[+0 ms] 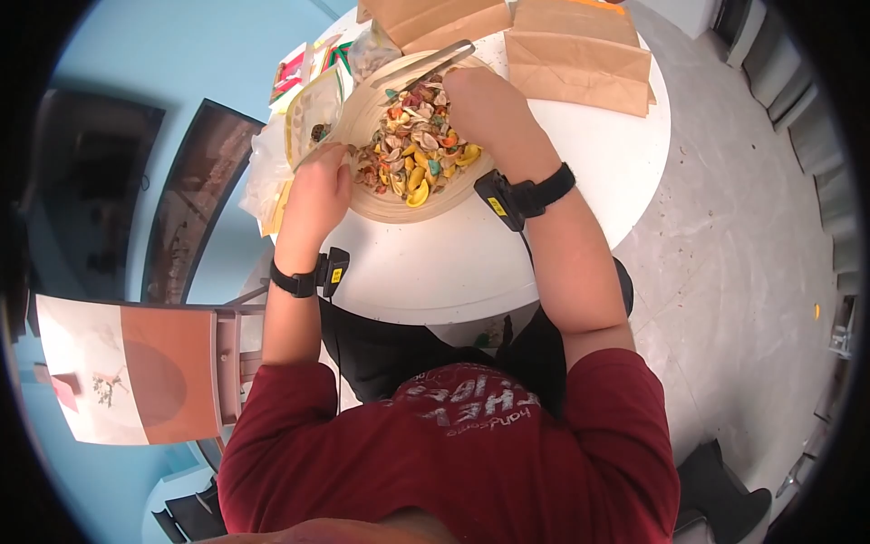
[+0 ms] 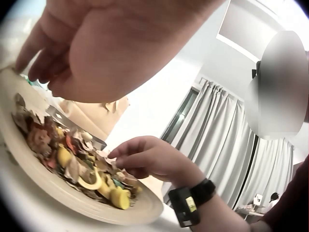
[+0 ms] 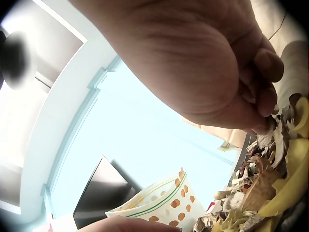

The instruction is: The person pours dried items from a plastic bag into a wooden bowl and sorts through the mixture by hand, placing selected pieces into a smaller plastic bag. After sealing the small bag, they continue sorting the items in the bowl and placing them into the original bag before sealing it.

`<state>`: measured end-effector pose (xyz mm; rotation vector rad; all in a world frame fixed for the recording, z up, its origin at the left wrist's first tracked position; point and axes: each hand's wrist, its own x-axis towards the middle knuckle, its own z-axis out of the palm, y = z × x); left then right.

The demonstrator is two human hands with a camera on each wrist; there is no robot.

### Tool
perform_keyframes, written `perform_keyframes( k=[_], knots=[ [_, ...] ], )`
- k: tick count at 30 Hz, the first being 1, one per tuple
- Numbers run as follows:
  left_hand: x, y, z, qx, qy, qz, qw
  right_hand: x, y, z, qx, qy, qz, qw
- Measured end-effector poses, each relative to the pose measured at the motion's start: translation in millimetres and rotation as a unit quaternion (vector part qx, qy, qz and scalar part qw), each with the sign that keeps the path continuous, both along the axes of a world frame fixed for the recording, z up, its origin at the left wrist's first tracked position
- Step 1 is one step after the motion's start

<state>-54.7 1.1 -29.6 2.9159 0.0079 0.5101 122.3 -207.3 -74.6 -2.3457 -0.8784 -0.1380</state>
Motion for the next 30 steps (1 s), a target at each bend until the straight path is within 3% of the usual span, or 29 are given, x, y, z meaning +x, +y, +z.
perform_keyframes(
  k=[4, 7, 13, 16, 19, 22, 25, 30],
  knots=[
    [9.6, 24.5, -18.8, 0.025, -0.035, 0.001, 0.999, 0.3, -0.2, 0.1, -0.004, 0.007, 0.0, 1.0],
    [18.4, 32.7, -22.2, 0.047, 0.112, 0.088, 0.989, -0.1, -1.0, 0.3, -0.004, -0.004, 0.002, 1.0],
    [33.2, 41.7, -25.5, 0.108, 0.038, -0.009, 0.993, -3.2, -2.7, 5.3, -0.005, 0.009, -0.003, 1.0],
    [33.7, 40.5, -22.7, 0.103, 0.058, 0.0, 0.993, -1.9, -2.2, 3.4, -0.005, 0.007, -0.004, 1.0],
    [31.9, 37.8, -22.4, 0.074, 0.067, 0.03, 0.995, -1.9, -1.9, -0.2, 0.016, -0.017, 0.0, 1.0],
    [30.7, 40.9, -21.4, -0.004, 0.009, 0.024, 1.0, 1.6, -1.2, -5.4, 0.019, -0.031, 0.009, 0.999],
    [29.4, 38.0, -14.9, -0.081, 0.008, 0.012, 0.997, -0.8, -1.2, 0.5, -0.004, 0.001, -0.001, 1.0],
    [30.8, 36.8, -14.8, -0.062, 0.067, 0.02, 0.996, -1.7, -1.5, 2.0, -0.001, -0.002, 0.001, 1.0]
  ],
)
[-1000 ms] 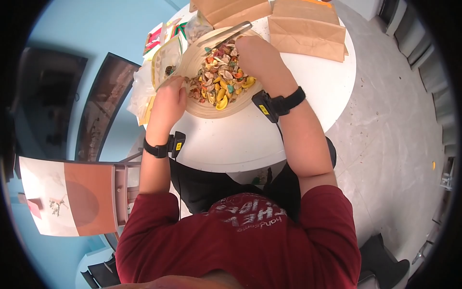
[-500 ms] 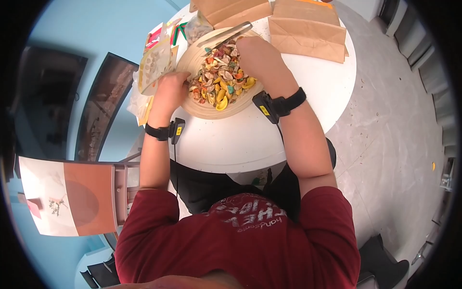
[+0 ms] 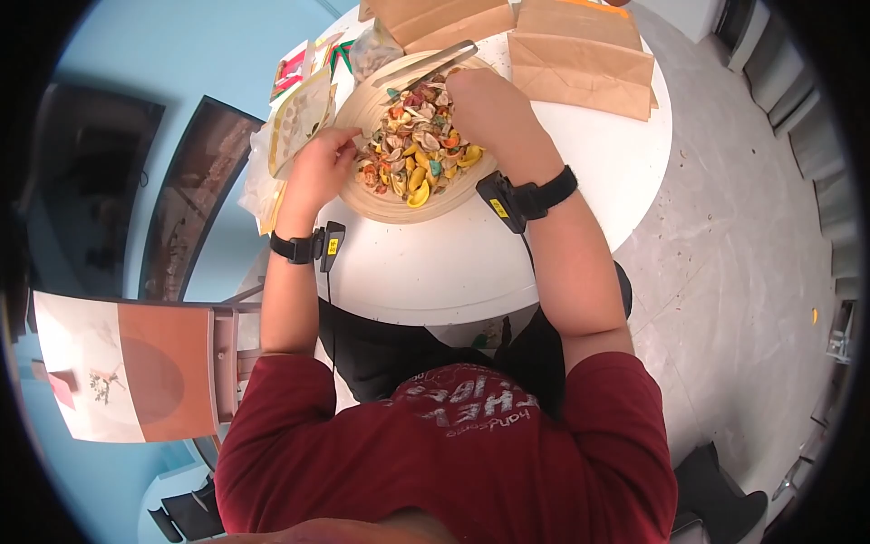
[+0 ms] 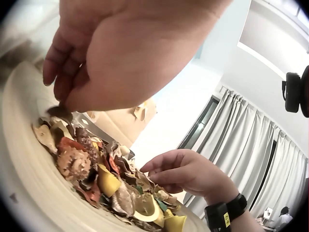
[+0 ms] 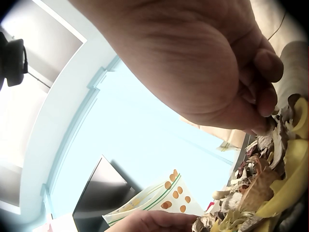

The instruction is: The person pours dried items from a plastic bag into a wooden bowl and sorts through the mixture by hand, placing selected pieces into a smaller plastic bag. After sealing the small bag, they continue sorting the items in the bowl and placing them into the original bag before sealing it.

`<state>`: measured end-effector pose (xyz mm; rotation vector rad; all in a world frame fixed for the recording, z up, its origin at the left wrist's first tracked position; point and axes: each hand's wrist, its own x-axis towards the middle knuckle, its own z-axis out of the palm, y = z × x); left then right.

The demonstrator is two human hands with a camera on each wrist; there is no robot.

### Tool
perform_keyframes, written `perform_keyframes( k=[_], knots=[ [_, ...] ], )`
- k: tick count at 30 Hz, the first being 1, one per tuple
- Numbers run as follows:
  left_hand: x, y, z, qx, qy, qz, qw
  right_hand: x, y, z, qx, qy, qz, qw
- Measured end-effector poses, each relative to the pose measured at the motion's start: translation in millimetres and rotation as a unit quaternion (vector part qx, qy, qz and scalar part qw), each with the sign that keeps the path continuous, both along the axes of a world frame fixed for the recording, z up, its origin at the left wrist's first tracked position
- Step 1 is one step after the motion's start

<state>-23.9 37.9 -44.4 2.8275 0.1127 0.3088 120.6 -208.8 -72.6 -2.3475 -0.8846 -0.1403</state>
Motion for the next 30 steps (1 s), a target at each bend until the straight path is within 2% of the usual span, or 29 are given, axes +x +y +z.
perform_keyframes(
  k=[4, 7, 10, 16, 22, 28, 30],
  knots=[
    [-0.7, 0.0, -0.8, -0.019, 0.006, -0.051, 0.998, 1.6, -0.2, -1.9, -0.001, -0.003, 0.002, 1.0],
    [3.7, 0.6, 5.5, -0.022, 0.057, -0.068, 0.996, 1.5, 0.6, -1.5, -0.009, 0.004, 0.001, 1.0],
    [11.9, 10.3, -0.2, -0.026, 0.113, -0.056, 0.992, 1.7, 1.4, -2.5, -0.012, 0.008, -0.002, 1.0],
    [16.0, 6.7, 1.0, -0.032, 0.096, -0.065, 0.993, 1.6, 0.7, -2.5, -0.007, 0.002, 0.004, 1.0],
    [18.4, 9.2, -4.1, 0.03, 0.109, -0.038, 0.993, 1.6, 1.0, -3.5, -0.007, 0.007, 0.007, 1.0],
    [16.6, 11.3, -8.0, 0.033, 0.08, -0.037, 0.996, -0.9, 0.2, 0.3, -0.008, 0.007, 0.014, 1.0],
    [14.2, 6.9, -4.3, -0.001, 0.09, -0.007, 0.996, -1.0, 0.2, 0.8, -0.011, 0.009, 0.015, 1.0]
  ],
)
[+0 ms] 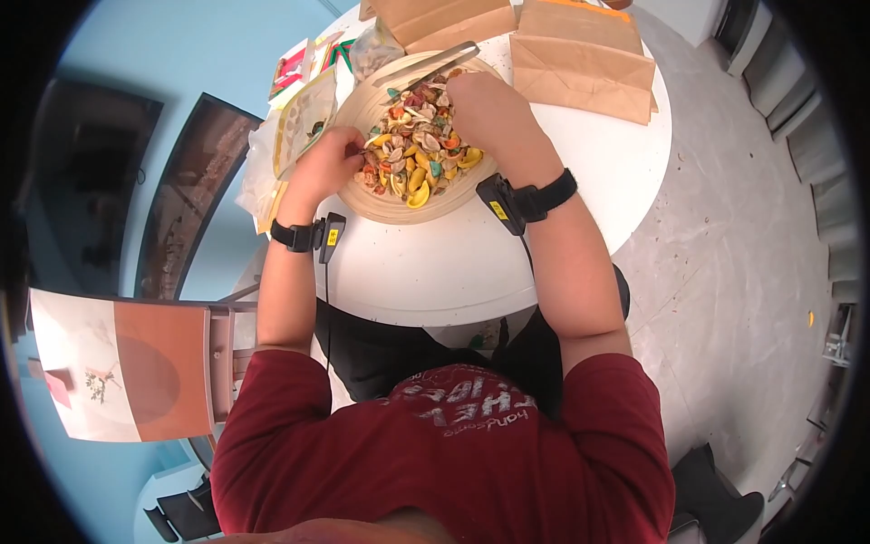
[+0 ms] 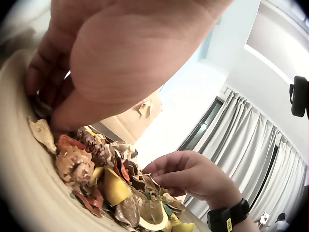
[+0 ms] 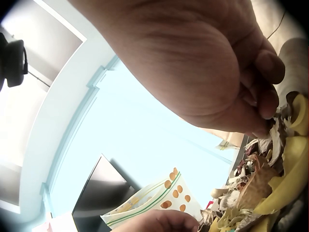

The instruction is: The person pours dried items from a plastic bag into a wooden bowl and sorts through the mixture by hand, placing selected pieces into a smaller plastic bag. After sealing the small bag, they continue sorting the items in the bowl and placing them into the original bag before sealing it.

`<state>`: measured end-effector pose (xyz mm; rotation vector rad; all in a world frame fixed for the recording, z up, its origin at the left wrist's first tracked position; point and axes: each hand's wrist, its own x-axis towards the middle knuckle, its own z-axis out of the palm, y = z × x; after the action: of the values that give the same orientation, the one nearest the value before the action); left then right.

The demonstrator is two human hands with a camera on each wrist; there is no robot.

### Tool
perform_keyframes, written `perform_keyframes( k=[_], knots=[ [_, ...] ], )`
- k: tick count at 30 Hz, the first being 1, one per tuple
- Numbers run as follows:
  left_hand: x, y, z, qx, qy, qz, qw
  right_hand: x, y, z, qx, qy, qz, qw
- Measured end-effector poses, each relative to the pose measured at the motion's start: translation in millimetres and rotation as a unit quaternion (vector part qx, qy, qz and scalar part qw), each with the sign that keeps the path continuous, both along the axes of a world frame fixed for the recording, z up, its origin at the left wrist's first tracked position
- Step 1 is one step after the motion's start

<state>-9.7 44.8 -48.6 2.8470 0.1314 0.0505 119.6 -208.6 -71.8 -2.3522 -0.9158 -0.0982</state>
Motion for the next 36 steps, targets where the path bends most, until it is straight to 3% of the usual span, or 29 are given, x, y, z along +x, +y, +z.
perform_keyframes(
  k=[4, 10, 13, 22, 28, 34, 36],
  knots=[
    [-4.6, -3.9, 2.4, -0.063, -0.016, 0.049, 0.997, 0.9, 0.3, -1.0, -0.004, -0.003, 0.002, 1.0],
    [-3.8, 3.2, -1.7, -0.131, -0.073, 0.038, 0.988, -0.7, 0.6, 0.1, -0.004, 0.003, -0.003, 1.0],
    [-2.8, 5.1, -1.0, -0.157, -0.03, 0.042, 0.986, -0.6, 0.0, 0.6, -0.008, 0.002, 0.0, 1.0],
    [-2.3, 3.5, -3.0, -0.128, -0.036, 0.031, 0.991, -1.3, -0.7, 0.3, 0.0, -0.006, 0.0, 1.0],
    [-8.3, -11.3, 17.3, -0.174, 0.032, 0.023, 0.984, -0.8, -1.3, 0.7, 0.0, -0.004, 0.003, 1.0],
    [-4.5, -14.0, 13.4, -0.2, 0.015, 0.04, 0.979, -0.9, -0.2, 1.4, -0.006, -0.002, 0.004, 1.0],
    [-2.5, -12.2, 8.4, -0.16, -0.007, 0.024, 0.987, -2.0, -0.2, 2.5, -0.005, -0.001, 0.002, 1.0]
  ],
)
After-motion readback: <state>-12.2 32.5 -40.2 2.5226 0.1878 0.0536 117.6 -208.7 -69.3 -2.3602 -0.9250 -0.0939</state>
